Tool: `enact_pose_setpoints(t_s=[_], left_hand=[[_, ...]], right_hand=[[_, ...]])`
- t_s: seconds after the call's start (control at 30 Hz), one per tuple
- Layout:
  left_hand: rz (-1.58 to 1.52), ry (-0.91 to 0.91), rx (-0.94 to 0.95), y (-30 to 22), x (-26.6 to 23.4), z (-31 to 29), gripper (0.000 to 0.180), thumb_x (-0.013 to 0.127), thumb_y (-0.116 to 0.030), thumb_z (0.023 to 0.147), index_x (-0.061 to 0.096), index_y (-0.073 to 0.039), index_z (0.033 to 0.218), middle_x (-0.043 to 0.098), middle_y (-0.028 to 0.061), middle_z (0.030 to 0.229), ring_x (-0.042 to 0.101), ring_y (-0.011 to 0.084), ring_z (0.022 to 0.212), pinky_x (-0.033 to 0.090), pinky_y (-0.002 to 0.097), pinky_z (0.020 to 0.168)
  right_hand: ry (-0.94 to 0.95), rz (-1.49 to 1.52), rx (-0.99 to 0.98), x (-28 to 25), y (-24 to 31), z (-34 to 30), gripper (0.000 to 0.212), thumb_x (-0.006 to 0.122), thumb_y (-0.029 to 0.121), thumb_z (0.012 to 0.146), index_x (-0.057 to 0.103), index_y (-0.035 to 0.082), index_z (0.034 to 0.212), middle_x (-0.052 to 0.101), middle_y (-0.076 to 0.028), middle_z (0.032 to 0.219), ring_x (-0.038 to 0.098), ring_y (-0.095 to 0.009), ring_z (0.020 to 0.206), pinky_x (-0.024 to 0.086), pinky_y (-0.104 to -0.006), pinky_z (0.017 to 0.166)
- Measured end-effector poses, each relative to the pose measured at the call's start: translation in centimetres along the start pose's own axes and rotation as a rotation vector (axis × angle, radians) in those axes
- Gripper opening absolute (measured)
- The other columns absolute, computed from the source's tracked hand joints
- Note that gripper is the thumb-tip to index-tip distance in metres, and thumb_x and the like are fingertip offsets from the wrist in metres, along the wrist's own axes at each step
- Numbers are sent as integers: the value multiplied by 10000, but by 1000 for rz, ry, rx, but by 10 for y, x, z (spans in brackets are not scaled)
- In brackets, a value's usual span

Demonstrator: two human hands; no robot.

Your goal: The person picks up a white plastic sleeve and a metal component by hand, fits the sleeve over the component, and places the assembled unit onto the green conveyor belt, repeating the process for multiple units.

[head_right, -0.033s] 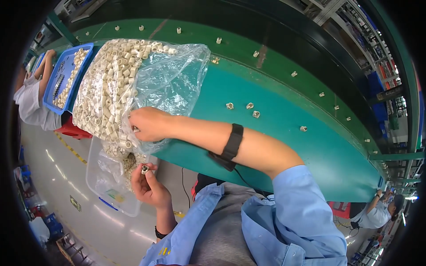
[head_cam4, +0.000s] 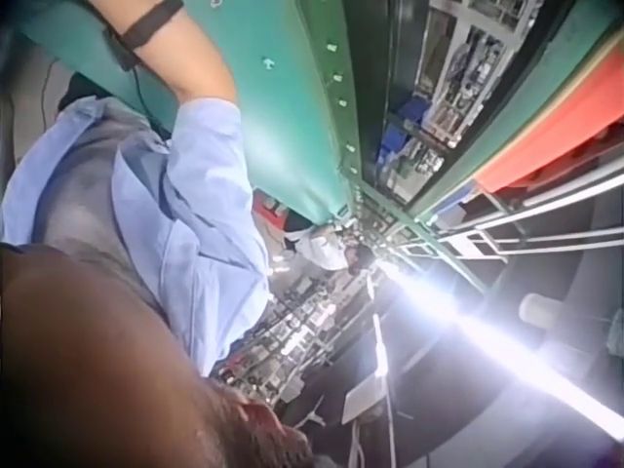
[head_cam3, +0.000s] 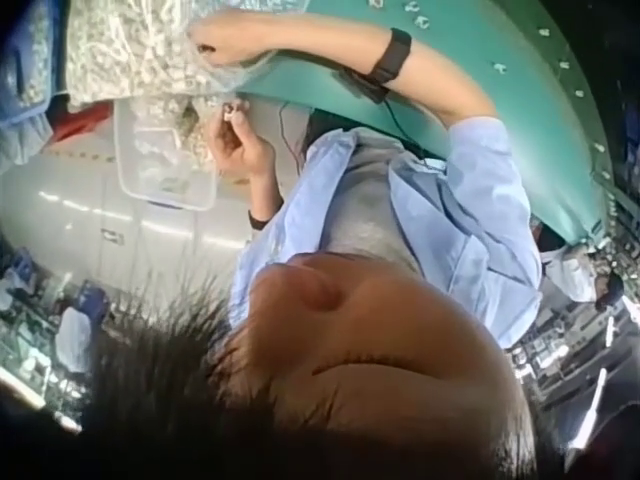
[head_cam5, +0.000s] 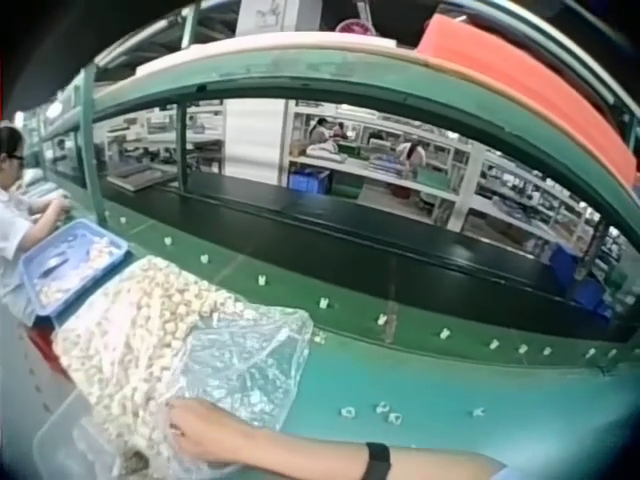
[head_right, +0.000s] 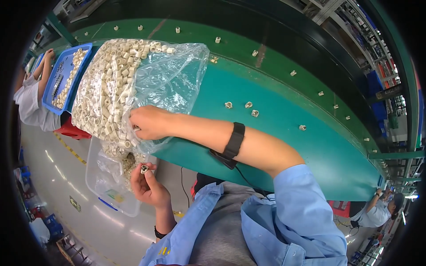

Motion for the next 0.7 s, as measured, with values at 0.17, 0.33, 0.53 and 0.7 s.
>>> enact_pose_setpoints(t_s=[0.17, 0.33, 0.53, 0.7], left_hand=[[-23, 53, -16, -4, 11, 4, 295, 577, 48, 981, 574, 69, 1275, 643, 192, 1102, 657, 245, 955, 573, 364, 850], [-31, 96, -118, -25, 50, 3, 311, 626, 88, 951, 586, 80, 1260, 663, 198, 1127, 674, 256, 987, 576, 370, 879], [-88, 365, 42, -57, 124, -13, 296, 689, 90, 915, 629, 80, 1205, 685, 202, 1124, 693, 263, 958, 573, 353, 847], [-43, 560, 288, -94, 175, -37, 275, 717, 99, 886, 662, 80, 1155, 706, 206, 1070, 701, 271, 925, 568, 341, 795]], right_hand=[[-12, 366, 77, -40, -6, -38, 167, 706, 118, 873, 713, 25, 1012, 702, -111, 996, 700, -207, 874, 549, -375, 761], [-178, 1119, 368, -90, 9, -133, 120, 724, 102, 946, 704, -6, 995, 736, -115, 1035, 716, -141, 910, 571, -303, 794], [-582, 1275, 241, -123, 35, -236, 128, 739, 38, 931, 708, -32, 1034, 726, -118, 1029, 714, -178, 950, 577, -311, 848], [-831, 837, 175, -152, 49, -314, 198, 755, -1, 904, 717, -36, 1094, 726, -132, 1024, 707, -179, 926, 579, -303, 822]])
Point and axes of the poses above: each hand's wrist, its own z-axis towards the middle knuckle, its own x-axis out of the palm, y = z × x, the point moved 5 cm from there along z, towards the middle knuckle
